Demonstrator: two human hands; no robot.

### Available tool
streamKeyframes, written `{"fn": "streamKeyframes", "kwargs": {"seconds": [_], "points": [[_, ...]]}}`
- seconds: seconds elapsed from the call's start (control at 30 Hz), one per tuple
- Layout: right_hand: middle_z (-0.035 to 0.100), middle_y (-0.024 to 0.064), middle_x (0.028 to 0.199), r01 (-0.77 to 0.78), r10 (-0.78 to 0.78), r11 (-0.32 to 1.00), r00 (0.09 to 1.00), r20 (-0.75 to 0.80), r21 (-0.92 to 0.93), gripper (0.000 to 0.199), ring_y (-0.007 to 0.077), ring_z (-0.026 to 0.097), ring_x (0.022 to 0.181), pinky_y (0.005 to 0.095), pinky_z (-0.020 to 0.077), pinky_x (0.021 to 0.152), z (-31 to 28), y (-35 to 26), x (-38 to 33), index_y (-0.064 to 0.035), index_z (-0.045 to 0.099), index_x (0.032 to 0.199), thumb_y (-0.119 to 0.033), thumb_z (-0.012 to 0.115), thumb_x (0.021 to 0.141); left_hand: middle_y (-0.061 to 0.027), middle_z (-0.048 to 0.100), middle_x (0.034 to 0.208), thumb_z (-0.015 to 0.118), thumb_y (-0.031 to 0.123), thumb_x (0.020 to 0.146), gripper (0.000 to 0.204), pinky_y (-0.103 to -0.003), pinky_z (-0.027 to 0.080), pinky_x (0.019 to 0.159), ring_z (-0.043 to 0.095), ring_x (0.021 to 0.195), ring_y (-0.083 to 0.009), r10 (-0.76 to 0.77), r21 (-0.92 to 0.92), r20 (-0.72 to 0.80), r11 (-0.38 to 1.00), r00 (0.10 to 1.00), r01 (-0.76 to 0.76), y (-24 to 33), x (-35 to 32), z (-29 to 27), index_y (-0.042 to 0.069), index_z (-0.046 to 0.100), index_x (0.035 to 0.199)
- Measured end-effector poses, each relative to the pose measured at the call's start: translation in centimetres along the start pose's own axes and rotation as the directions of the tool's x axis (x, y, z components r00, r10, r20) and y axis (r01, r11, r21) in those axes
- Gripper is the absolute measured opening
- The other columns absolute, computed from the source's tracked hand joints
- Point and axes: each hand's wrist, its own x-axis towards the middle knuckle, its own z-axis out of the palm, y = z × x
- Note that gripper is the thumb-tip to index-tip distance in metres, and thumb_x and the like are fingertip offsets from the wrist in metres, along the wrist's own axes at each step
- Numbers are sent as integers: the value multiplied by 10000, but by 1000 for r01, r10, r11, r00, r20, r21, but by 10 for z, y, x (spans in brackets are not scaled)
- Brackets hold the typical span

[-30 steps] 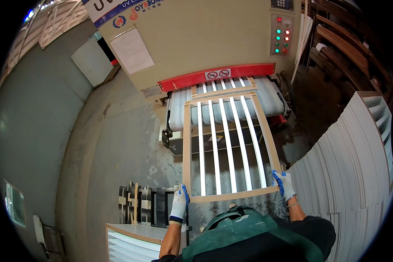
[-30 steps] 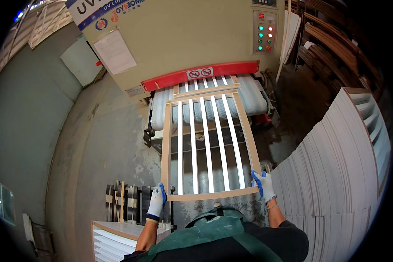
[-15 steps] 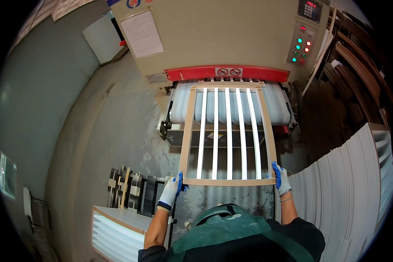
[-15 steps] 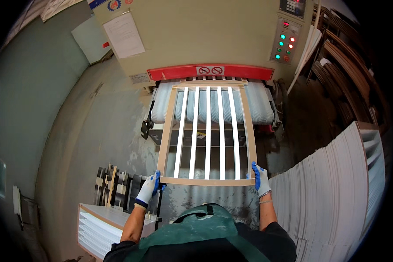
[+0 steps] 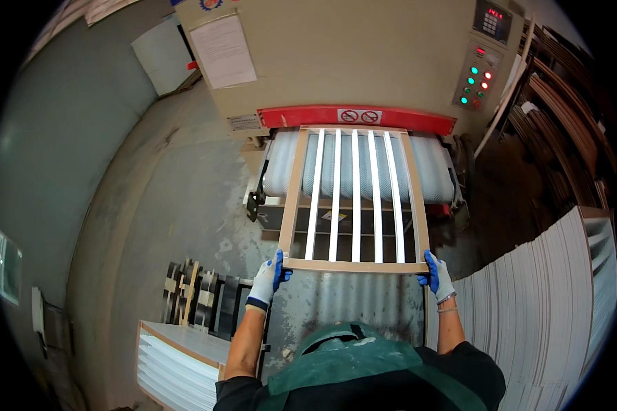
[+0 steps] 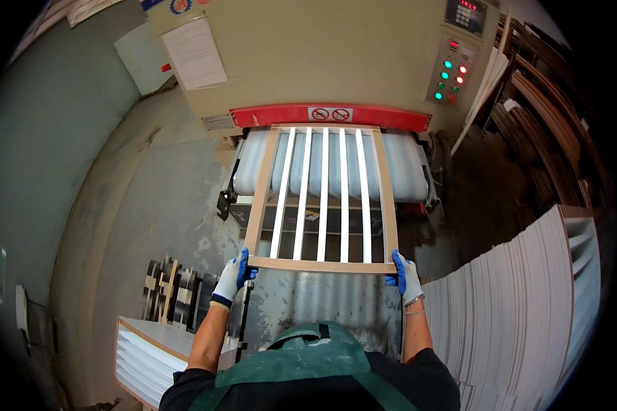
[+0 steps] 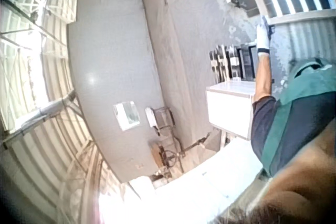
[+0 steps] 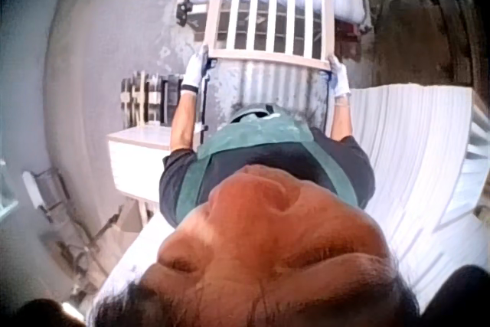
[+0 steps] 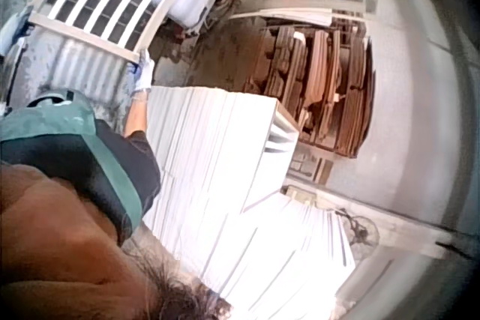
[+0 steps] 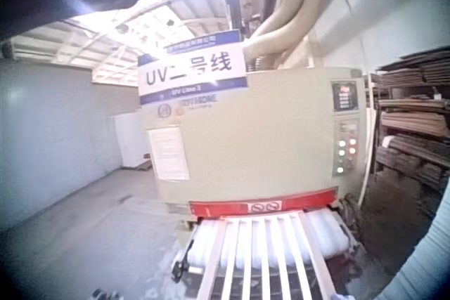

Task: The person repeatedly picks up wooden frames with white slats and places them onto a UV processing machine. The person handles the frames one at a time, feeding them into the machine and then removing them to place them on a stack on the floor.

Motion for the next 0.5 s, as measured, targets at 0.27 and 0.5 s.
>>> {"fn": "streamKeyframes", "kwargs": {"seconds": [0.27, 0.5], "points": [[653, 26, 786, 110, -106, 988, 994, -42, 112, 359, 149, 635, 576, 284, 517, 481, 31, -19, 4, -125, 690, 1032, -469, 642, 941, -97, 682, 931, 476, 551, 1004, 613, -323, 586, 708, 669, 789, -192, 79, -103, -36, 991, 996, -82, 11, 15, 9, -22, 662, 1116], [649, 18, 689, 40, -44, 996, 998, -49, -80, 276, 119, 608, 534, 259, 452, 450, 20, -13, 6, -151, 624, 853, -408, 695, 926, -56, 514, 762, 466, 524, 1021, 528, -347, 580, 677, 585, 681, -171, 157, 0, 44, 988, 987, -157, -2, 6, 2, 22, 605, 934]]}}
